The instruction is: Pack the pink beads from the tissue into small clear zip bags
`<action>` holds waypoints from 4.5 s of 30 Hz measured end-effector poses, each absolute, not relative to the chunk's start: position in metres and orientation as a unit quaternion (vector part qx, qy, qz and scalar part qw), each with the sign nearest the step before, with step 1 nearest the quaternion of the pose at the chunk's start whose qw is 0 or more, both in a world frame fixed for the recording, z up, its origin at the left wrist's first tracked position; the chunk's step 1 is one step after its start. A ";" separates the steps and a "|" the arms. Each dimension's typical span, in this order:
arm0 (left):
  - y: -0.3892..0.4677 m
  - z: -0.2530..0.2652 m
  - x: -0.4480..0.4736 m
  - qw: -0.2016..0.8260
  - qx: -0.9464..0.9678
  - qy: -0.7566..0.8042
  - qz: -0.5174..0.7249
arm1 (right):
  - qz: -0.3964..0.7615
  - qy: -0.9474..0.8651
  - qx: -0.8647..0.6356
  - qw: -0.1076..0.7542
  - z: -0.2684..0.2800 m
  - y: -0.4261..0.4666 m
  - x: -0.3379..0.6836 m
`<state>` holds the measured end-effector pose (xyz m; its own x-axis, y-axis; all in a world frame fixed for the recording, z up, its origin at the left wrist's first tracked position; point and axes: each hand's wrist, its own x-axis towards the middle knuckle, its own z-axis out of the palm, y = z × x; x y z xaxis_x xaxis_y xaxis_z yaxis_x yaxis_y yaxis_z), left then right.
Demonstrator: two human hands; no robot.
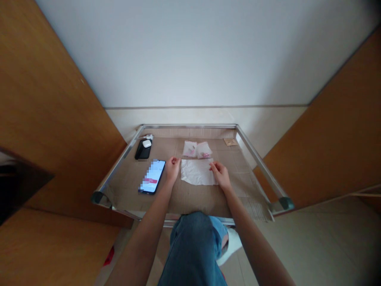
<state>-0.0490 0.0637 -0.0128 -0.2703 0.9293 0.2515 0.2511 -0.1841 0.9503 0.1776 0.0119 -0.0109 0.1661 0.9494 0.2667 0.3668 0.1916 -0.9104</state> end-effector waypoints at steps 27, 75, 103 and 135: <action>0.062 -0.008 -0.048 0.306 0.516 0.566 0.565 | 0.290 -0.574 -0.575 0.505 -0.011 0.012 0.179; 0.061 -0.009 -0.048 0.302 0.521 0.567 0.562 | 0.288 -0.576 -0.572 0.508 -0.013 0.013 0.178; 0.065 -0.014 -0.050 0.298 0.528 0.567 0.558 | 0.284 -0.583 -0.570 0.505 -0.013 0.014 0.178; 0.060 -0.006 -0.047 0.309 0.514 0.571 0.561 | 0.300 -0.575 -0.569 0.506 -0.010 0.012 0.177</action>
